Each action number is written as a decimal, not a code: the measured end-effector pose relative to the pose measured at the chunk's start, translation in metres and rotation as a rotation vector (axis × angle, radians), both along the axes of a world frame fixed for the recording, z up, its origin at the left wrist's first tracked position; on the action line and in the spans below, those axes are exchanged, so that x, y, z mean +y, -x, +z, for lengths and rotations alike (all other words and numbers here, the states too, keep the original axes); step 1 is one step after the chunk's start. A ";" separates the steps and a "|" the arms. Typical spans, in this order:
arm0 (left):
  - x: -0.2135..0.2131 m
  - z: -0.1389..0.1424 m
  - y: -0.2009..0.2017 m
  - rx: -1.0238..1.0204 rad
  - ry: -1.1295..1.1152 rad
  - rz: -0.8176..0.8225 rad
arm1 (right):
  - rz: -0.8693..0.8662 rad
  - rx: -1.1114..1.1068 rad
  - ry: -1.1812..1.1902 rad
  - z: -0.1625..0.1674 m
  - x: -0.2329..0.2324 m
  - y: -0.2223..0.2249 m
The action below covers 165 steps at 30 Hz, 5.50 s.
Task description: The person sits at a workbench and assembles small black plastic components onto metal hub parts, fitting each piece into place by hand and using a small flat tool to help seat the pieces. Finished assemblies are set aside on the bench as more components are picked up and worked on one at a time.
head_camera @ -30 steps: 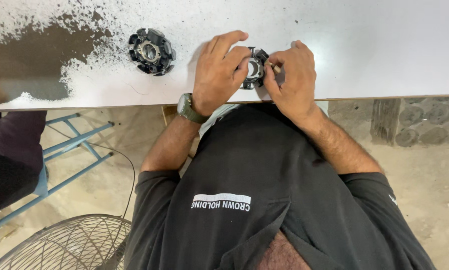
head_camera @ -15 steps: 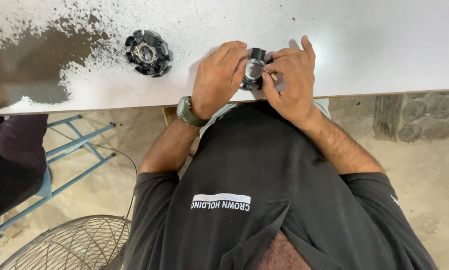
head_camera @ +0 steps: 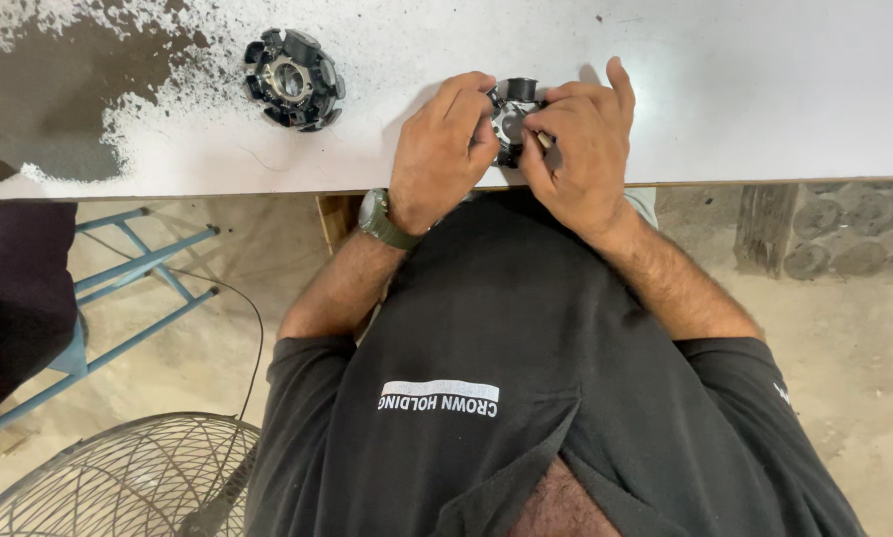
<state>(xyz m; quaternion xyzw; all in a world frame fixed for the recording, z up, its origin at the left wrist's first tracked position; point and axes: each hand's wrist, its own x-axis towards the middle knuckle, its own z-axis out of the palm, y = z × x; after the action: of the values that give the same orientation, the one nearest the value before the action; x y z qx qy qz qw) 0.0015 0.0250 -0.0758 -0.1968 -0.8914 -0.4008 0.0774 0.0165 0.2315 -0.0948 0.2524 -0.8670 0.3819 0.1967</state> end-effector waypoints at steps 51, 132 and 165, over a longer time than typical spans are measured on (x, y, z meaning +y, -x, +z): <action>0.006 0.001 0.005 0.013 0.098 -0.050 | -0.046 -0.066 0.063 0.002 0.003 -0.007; 0.000 0.002 0.008 0.077 0.149 -0.042 | -0.081 -0.111 0.035 0.009 -0.002 -0.004; 0.001 0.011 0.003 0.045 0.068 -0.056 | 0.036 -0.030 0.037 0.007 0.003 -0.005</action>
<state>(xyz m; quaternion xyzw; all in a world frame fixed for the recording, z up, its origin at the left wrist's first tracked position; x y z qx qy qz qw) -0.0014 0.0263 -0.0644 -0.2331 -0.8966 -0.3679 0.0798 0.0211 0.2348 -0.0878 0.2584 -0.8580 0.4051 0.1814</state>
